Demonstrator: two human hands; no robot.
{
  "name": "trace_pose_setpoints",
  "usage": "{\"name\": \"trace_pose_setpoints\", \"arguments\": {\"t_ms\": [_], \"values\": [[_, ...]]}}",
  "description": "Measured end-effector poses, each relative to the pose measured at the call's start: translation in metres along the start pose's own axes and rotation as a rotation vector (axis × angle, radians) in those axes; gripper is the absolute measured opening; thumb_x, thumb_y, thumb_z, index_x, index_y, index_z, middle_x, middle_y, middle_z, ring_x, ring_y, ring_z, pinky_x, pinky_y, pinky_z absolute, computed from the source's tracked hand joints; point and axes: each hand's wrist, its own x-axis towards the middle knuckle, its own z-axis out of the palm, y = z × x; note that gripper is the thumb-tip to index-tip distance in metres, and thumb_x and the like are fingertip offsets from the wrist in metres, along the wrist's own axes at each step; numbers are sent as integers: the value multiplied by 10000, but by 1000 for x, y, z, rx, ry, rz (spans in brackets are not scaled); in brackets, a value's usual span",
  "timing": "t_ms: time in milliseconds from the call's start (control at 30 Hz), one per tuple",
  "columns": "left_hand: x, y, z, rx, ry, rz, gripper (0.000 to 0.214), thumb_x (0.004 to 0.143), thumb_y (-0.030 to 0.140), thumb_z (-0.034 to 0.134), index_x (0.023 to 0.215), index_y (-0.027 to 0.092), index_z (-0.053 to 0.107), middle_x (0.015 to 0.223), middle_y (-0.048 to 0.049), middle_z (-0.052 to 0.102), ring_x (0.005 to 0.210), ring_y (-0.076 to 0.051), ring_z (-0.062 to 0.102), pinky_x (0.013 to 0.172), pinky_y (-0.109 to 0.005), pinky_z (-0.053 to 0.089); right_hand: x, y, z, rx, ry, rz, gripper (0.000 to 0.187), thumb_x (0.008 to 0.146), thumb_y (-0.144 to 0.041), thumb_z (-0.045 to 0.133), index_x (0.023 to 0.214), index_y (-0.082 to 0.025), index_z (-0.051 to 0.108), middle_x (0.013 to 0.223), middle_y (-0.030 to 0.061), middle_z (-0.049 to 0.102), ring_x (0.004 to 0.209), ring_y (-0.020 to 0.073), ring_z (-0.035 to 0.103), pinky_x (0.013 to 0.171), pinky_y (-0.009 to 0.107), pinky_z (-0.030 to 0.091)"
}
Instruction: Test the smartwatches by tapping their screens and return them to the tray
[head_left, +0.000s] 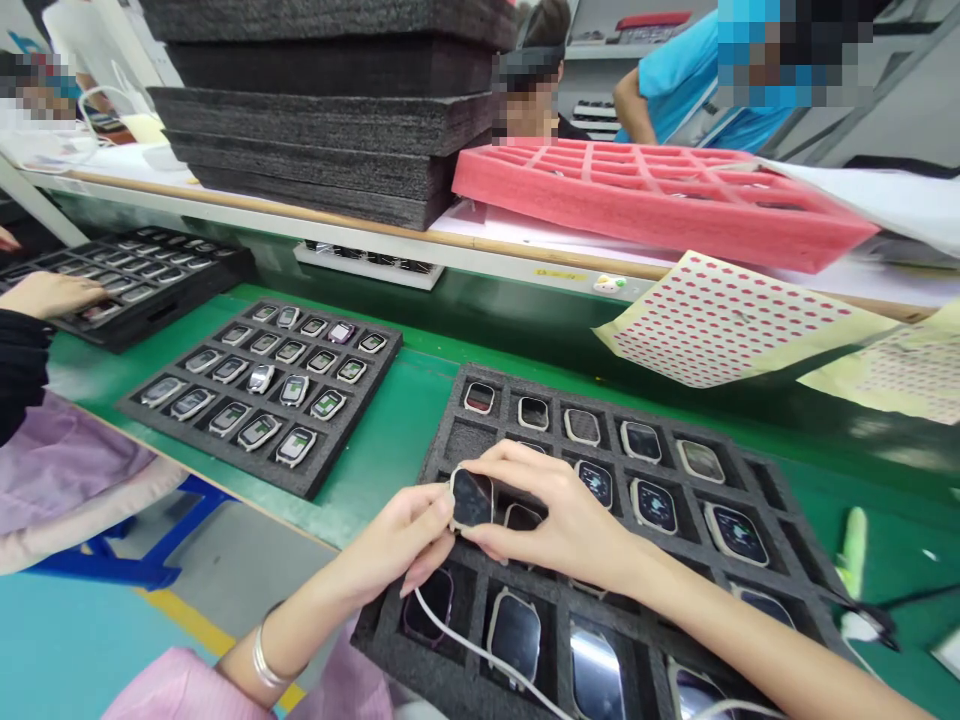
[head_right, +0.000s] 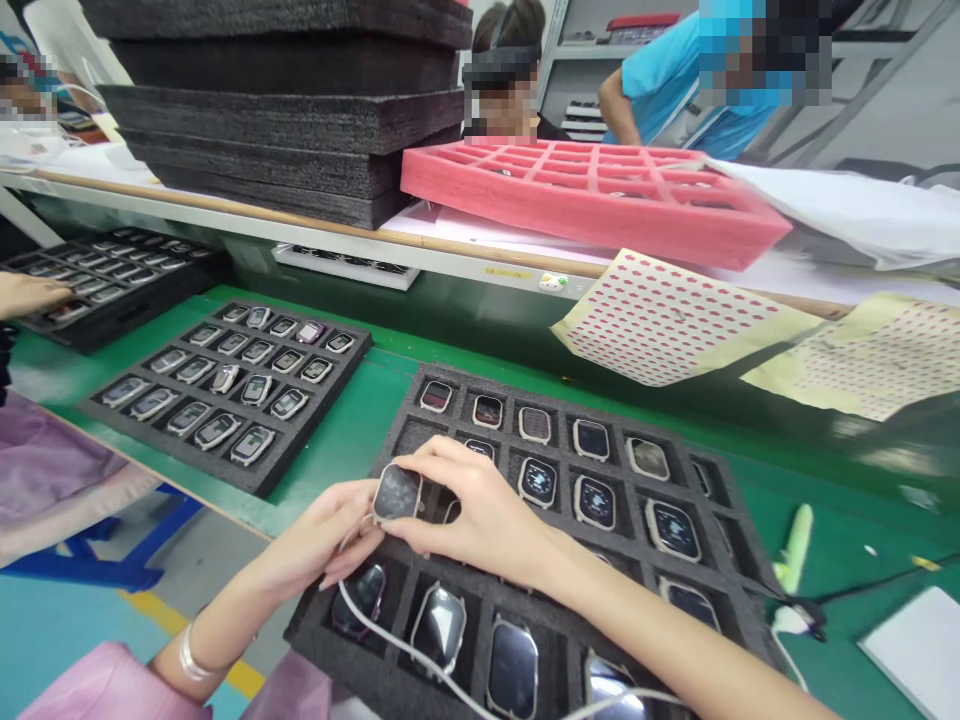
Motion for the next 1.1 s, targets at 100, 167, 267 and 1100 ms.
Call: {"name": "trace_pose_setpoints", "arguments": {"t_ms": [100,167,267,1100], "values": [[2,0,1,6,11,-24,446,924,532,372,789,142,542,374,108,332,272,-34,172,282,-156,164,-3,1,-2,32,-3,38,327,827,-235,687,1138,-180,602,928,37,598,840,165,591,788,279,485],[4,-1,3,5,35,-41,392,911,516,426,807,152,530,372,119,330,265,-32,178,283,-156,155,-4,3,-1,-4,-58,2,387,824,-218,689,1191,-180,575,1001,52,583,913,179,578,826,288,479],[6,-1,7,19,123,-58,310,852,451,578,907,148,540,420,123,361,273,-29,216,288,-160,149,-5,7,2,-120,-117,-55,415,865,-235,640,1257,-159,528,1084,95,560,1004,222,542,870,349,472],[-4,-10,10,188,227,110,216,862,330,593,939,133,631,828,-39,614,809,-179,541,735,-256,428,0,19,3,16,-100,-233,496,824,-272,706,1273,-155,532,1172,141,572,1097,251,496,959,443,419]]}}
